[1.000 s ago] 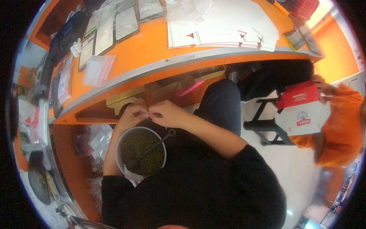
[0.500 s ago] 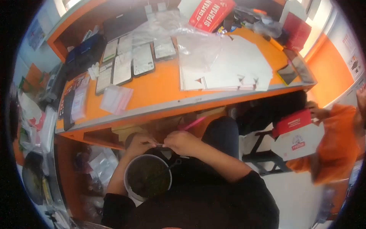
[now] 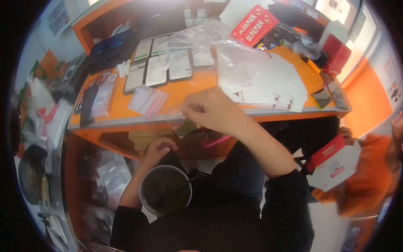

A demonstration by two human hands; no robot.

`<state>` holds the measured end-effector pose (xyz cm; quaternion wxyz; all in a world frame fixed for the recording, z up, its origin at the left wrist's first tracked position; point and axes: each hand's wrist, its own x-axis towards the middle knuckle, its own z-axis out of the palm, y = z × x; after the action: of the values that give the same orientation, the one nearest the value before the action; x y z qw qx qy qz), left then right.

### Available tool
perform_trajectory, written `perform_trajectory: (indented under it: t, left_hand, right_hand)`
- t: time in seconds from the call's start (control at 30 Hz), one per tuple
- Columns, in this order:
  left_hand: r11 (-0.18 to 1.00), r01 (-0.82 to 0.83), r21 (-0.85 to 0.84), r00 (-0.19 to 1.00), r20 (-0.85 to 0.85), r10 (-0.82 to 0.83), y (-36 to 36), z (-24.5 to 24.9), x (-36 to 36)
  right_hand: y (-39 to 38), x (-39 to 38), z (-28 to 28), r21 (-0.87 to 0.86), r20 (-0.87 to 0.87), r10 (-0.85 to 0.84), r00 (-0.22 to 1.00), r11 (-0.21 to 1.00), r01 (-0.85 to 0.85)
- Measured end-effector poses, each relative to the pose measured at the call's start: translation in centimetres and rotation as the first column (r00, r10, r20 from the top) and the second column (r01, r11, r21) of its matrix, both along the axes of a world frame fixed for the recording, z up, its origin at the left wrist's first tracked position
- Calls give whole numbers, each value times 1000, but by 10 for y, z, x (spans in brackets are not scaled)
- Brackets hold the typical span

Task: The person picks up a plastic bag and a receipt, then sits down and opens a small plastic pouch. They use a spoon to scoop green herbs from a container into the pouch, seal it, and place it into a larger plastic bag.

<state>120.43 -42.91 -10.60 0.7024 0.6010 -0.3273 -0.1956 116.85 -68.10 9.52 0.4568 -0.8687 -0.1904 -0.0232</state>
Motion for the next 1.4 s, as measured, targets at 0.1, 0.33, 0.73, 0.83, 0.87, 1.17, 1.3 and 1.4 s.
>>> perform_trajectory:
  t: [0.1,0.33,0.73,0.83,0.87,1.17,1.3,1.4]
  left_hand:
    - [986,-89,-138,996,-6,89,-2,6,-4]
    - [977,-191,94,970,170,174,2,9,-6]
    - [983,-127,133,922,381,67,-3,6,6]
    - [978,-96,186,919,394,15,1,-4,9]
    - [994,-6,106,969,248,-20,1,-9,7]
    - [998,-41,-43,999,8,42,-3,-30,13]
    - [999,-33,3,999,16,33,-3,-21,10]
    - [999,-28,45,999,-28,29,1,-12,5]
  right_hand:
    - [20,0,-39,-78,34,73,997,994,-70]
    - [36,2,-109,-159,92,143,985,979,-127]
    - [43,-1,-149,-230,116,221,968,954,-191]
    - [39,-3,-138,-266,89,224,970,944,-193]
    - [35,-5,-128,-331,73,219,973,926,-183]
    - [-48,63,26,-300,499,-210,841,868,396]
    - [-71,102,2,-394,756,-148,638,675,623]
    - [-47,73,-3,-402,608,-104,787,815,418]
